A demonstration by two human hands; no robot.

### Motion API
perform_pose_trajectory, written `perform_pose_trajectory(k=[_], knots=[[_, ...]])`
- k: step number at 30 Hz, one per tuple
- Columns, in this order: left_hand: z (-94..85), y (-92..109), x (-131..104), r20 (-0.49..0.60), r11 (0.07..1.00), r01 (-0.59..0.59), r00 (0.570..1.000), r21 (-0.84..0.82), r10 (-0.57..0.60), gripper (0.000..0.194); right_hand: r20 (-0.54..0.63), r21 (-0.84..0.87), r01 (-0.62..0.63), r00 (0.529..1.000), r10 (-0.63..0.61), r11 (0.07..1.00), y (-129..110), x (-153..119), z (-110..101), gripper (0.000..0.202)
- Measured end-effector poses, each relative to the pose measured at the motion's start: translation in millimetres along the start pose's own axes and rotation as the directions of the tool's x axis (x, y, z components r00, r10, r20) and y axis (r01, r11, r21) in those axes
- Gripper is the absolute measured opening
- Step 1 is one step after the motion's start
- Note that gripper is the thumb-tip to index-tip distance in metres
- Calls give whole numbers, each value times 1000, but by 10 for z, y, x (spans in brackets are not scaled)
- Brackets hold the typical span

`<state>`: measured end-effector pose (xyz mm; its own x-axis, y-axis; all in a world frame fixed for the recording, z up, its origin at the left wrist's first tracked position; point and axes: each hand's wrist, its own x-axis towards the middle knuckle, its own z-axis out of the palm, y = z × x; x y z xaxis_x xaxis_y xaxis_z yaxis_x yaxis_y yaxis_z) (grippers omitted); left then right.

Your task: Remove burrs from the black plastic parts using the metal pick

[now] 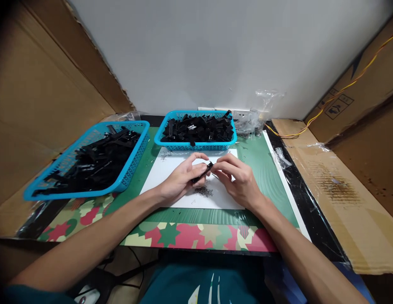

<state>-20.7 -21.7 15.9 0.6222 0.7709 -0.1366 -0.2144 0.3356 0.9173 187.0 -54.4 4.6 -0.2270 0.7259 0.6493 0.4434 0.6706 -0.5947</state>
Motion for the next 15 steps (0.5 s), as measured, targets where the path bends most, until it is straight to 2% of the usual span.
perform_pose_trajectory(k=[4, 8, 10, 15], knots=[[-3, -17, 14, 32, 1000, -5, 999, 22, 4, 41, -29, -74, 100, 994, -103, 992, 20, -15, 20, 21], [-21, -17, 12, 35, 999, -9, 999, 36, 8, 43, -8, -86, 113, 993, -114, 990, 35, -24, 28, 18], [-24, -16, 10, 13, 997, -35, 999, 61, 35, 44, 14, -47, 60, 998, -59, 997, 18, -22, 28, 16], [-51, -19, 12, -83, 985, -87, 992, 148, 100, 46, 75, 91, -193, 980, 187, 977, -60, -3, 34, 9]])
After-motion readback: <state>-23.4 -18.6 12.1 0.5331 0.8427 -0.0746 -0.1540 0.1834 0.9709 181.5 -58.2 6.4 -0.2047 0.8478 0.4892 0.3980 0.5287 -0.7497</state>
